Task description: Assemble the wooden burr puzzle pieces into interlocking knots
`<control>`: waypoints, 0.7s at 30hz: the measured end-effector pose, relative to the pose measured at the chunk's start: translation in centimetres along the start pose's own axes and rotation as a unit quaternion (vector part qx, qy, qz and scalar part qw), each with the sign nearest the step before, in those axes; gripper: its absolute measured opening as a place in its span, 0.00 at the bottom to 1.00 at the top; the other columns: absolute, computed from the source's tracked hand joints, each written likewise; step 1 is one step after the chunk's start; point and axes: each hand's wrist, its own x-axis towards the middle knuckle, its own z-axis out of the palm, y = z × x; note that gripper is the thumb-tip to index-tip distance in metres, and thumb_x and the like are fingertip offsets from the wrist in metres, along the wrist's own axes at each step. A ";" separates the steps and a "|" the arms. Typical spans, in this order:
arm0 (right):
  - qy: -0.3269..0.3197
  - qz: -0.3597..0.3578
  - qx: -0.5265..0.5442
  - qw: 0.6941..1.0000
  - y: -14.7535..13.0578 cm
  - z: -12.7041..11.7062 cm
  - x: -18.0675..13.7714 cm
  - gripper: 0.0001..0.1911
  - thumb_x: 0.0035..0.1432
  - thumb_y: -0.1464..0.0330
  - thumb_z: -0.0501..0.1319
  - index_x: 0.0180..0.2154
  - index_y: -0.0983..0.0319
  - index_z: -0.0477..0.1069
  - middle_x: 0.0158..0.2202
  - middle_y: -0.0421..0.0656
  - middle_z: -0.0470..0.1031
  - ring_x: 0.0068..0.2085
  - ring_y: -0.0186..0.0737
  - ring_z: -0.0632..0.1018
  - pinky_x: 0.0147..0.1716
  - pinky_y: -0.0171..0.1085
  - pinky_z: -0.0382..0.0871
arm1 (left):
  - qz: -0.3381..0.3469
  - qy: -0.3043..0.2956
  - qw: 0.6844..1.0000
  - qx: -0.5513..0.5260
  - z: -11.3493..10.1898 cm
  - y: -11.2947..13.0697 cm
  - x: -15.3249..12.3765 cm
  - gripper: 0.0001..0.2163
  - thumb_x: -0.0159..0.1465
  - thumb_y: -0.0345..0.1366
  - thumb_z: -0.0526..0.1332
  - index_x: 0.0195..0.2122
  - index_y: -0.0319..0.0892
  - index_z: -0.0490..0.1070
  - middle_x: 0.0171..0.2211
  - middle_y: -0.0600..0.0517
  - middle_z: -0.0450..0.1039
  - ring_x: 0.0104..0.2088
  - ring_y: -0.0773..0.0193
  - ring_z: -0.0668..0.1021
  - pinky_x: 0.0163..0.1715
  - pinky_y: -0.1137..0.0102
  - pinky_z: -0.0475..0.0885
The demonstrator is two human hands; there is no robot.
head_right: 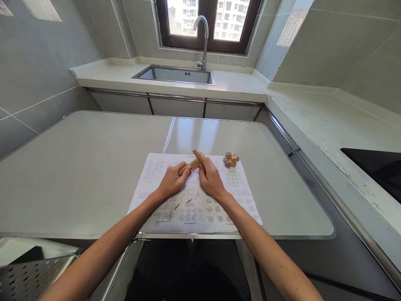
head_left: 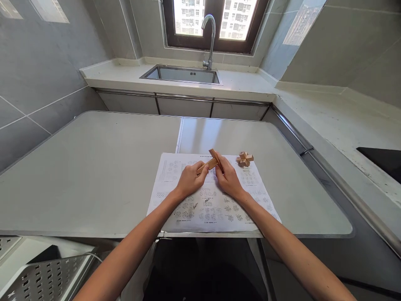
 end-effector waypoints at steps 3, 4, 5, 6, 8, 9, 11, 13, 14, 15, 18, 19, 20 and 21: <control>-0.004 -0.005 -0.005 1.000 -0.3 0.0 0.0 0.31 0.72 0.74 0.49 0.72 0.53 0.60 0.56 0.49 0.77 0.52 0.48 0.78 0.53 0.50 0.75 | -0.003 0.000 1.000 -0.001 0.0 0.0 0.0 0.16 0.73 0.45 0.54 0.31 0.43 0.69 0.24 0.55 0.72 0.24 0.65 0.69 0.29 0.68 0.61; -0.010 -0.007 -0.005 1.000 -0.5 0.0 0.0 0.31 0.72 0.73 0.49 0.72 0.53 0.59 0.55 0.49 0.77 0.52 0.48 0.78 0.53 0.50 0.75 | -0.003 -0.001 1.000 0.000 0.0 0.0 0.0 0.16 0.73 0.45 0.55 0.31 0.43 0.69 0.24 0.55 0.71 0.24 0.65 0.69 0.29 0.68 0.61; -0.018 -0.008 -0.004 1.000 -0.5 0.0 -0.1 0.30 0.72 0.73 0.49 0.72 0.53 0.59 0.54 0.49 0.77 0.51 0.47 0.78 0.53 0.49 0.75 | -0.003 -0.001 1.000 0.002 0.0 0.0 0.1 0.16 0.73 0.45 0.55 0.30 0.43 0.69 0.24 0.55 0.71 0.24 0.65 0.69 0.29 0.68 0.61; -0.028 -0.009 -0.004 1.000 -0.6 0.1 -0.1 0.30 0.73 0.73 0.50 0.73 0.54 0.58 0.53 0.49 0.77 0.49 0.47 0.78 0.52 0.49 0.76 | -0.002 -0.001 1.000 0.004 0.1 0.0 0.1 0.16 0.73 0.45 0.55 0.30 0.43 0.69 0.23 0.55 0.70 0.23 0.65 0.69 0.29 0.68 0.61; -0.045 -0.009 -0.003 0.999 -0.7 0.2 -0.2 0.30 0.73 0.72 0.50 0.73 0.54 0.58 0.52 0.50 0.77 0.47 0.46 0.79 0.49 0.48 0.77 | -0.001 0.000 1.000 0.007 0.1 0.0 0.1 0.16 0.73 0.44 0.55 0.29 0.43 0.67 0.23 0.55 0.69 0.23 0.65 0.68 0.28 0.68 0.60; -0.049 -0.008 -0.002 0.999 -0.7 0.2 -0.3 0.30 0.73 0.72 0.50 0.73 0.53 0.58 0.52 0.50 0.77 0.47 0.46 0.79 0.49 0.48 0.77 | -0.002 0.001 1.000 0.006 0.1 -0.1 0.1 0.16 0.73 0.44 0.55 0.29 0.44 0.67 0.23 0.55 0.69 0.23 0.65 0.67 0.28 0.68 0.59; -0.050 -0.007 0.000 0.999 -0.8 0.4 -0.3 0.30 0.74 0.71 0.50 0.73 0.52 0.58 0.52 0.50 0.78 0.47 0.47 0.79 0.49 0.49 0.78 | -0.003 0.003 1.000 0.004 0.2 -0.1 0.1 0.15 0.73 0.44 0.55 0.30 0.44 0.66 0.23 0.55 0.69 0.23 0.65 0.67 0.28 0.68 0.59; -0.052 -0.004 0.007 0.999 -0.9 0.4 -0.3 0.30 0.74 0.70 0.50 0.73 0.52 0.59 0.53 0.50 0.78 0.48 0.47 0.79 0.50 0.49 0.78 | -0.005 0.006 1.000 0.004 0.3 -0.2 0.1 0.15 0.73 0.44 0.55 0.30 0.44 0.65 0.23 0.56 0.68 0.23 0.65 0.67 0.29 0.68 0.59; -0.053 -0.003 0.014 0.998 -1.0 0.4 -0.3 0.29 0.74 0.70 0.50 0.73 0.52 0.59 0.56 0.50 0.78 0.50 0.47 0.80 0.52 0.50 0.78 | -0.006 0.007 1.000 0.004 0.3 -0.2 0.1 0.15 0.73 0.44 0.55 0.29 0.44 0.65 0.23 0.56 0.68 0.23 0.65 0.67 0.29 0.68 0.59; -0.057 -0.001 0.023 0.998 -1.1 0.5 -0.2 0.29 0.74 0.70 0.50 0.73 0.51 0.59 0.59 0.49 0.78 0.52 0.47 0.80 0.53 0.50 0.78 | -0.009 0.008 1.000 0.004 0.3 -0.2 0.1 0.15 0.73 0.44 0.55 0.29 0.44 0.65 0.23 0.56 0.68 0.23 0.65 0.67 0.28 0.68 0.59; -0.080 0.008 0.053 0.995 -1.5 0.4 -0.1 0.30 0.74 0.70 0.50 0.74 0.51 0.58 0.66 0.45 0.73 0.57 0.46 0.80 0.58 0.50 0.77 | -0.015 0.002 1.000 -0.003 0.3 -0.1 0.1 0.14 0.73 0.43 0.55 0.31 0.44 0.66 0.24 0.55 0.70 0.24 0.64 0.69 0.29 0.68 0.61; -0.088 0.008 0.060 0.994 -1.6 0.4 0.0 0.30 0.74 0.70 0.50 0.74 0.51 0.58 0.68 0.44 0.72 0.58 0.45 0.80 0.60 0.50 0.76 | -0.015 0.000 1.000 -0.007 0.2 -0.1 0.1 0.13 0.73 0.43 0.54 0.32 0.44 0.66 0.25 0.54 0.71 0.25 0.63 0.70 0.29 0.68 0.61; -0.095 0.008 0.064 0.993 -1.6 0.4 0.0 0.30 0.74 0.70 0.49 0.74 0.51 0.57 0.68 0.43 0.71 0.60 0.44 0.79 0.62 0.50 0.74 | -0.015 -0.003 1.000 -0.012 0.2 0.0 0.1 0.13 0.73 0.42 0.54 0.33 0.44 0.66 0.26 0.54 0.72 0.25 0.63 0.71 0.29 0.68 0.62; -0.099 0.005 0.068 0.993 -1.7 0.4 0.0 0.30 0.75 0.70 0.49 0.74 0.51 0.56 0.69 0.42 0.71 0.63 0.44 0.77 0.64 0.50 0.73 | -0.014 -0.006 1.000 -0.016 0.2 0.1 0.1 0.12 0.73 0.42 0.54 0.33 0.44 0.67 0.26 0.53 0.73 0.26 0.62 0.72 0.30 0.68 0.63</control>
